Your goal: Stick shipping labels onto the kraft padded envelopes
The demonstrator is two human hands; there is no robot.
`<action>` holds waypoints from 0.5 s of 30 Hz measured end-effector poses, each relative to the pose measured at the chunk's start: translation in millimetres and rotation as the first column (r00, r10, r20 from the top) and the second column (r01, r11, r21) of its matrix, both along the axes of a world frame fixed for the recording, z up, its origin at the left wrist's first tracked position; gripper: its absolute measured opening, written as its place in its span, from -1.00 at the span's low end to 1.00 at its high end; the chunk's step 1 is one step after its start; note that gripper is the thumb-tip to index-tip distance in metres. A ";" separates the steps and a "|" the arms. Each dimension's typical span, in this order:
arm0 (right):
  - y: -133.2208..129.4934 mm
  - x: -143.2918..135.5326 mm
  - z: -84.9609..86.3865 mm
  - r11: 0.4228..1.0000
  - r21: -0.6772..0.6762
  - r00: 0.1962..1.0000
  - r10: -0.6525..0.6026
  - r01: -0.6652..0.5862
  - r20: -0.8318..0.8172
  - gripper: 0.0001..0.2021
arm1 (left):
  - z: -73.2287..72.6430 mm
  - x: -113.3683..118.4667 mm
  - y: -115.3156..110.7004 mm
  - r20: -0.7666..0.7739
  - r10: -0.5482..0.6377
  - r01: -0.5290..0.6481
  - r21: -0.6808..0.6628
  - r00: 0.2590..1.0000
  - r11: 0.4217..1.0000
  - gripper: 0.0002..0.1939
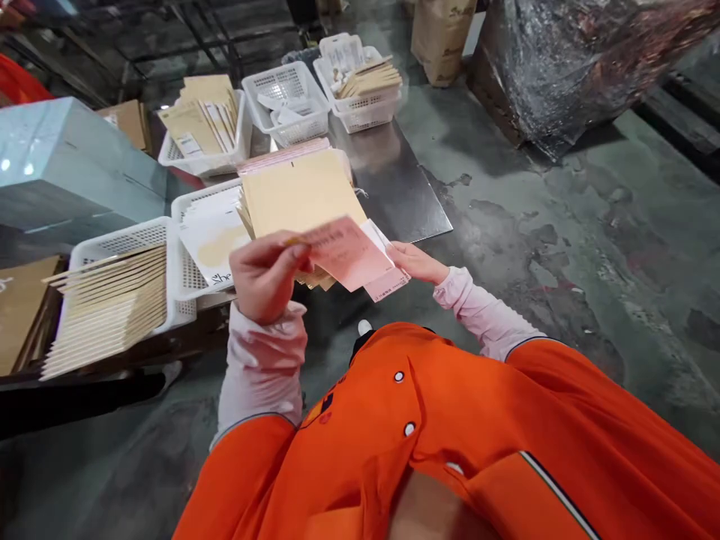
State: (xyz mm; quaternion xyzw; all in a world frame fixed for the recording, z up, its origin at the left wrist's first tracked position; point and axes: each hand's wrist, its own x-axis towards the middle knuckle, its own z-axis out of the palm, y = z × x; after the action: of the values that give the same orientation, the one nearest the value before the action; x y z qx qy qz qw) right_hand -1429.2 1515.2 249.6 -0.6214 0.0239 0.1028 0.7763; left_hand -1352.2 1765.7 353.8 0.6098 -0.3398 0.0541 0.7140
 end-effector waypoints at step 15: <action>12.9 -39.4 -46.4 0.951 -0.200 0.971 0.240 -0.235 0.004 -0.23 | -16.1 136.2 -20.5 -0.388 0.661 -0.535 0.392 0.642 0.749 -0.59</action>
State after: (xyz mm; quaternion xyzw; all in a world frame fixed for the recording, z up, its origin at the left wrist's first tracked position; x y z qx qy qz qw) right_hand -1468.6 1528.1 203.2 -0.6952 -0.0517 0.1839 0.6930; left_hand -1216.0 1745.2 337.6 0.7616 0.0777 0.0859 0.6376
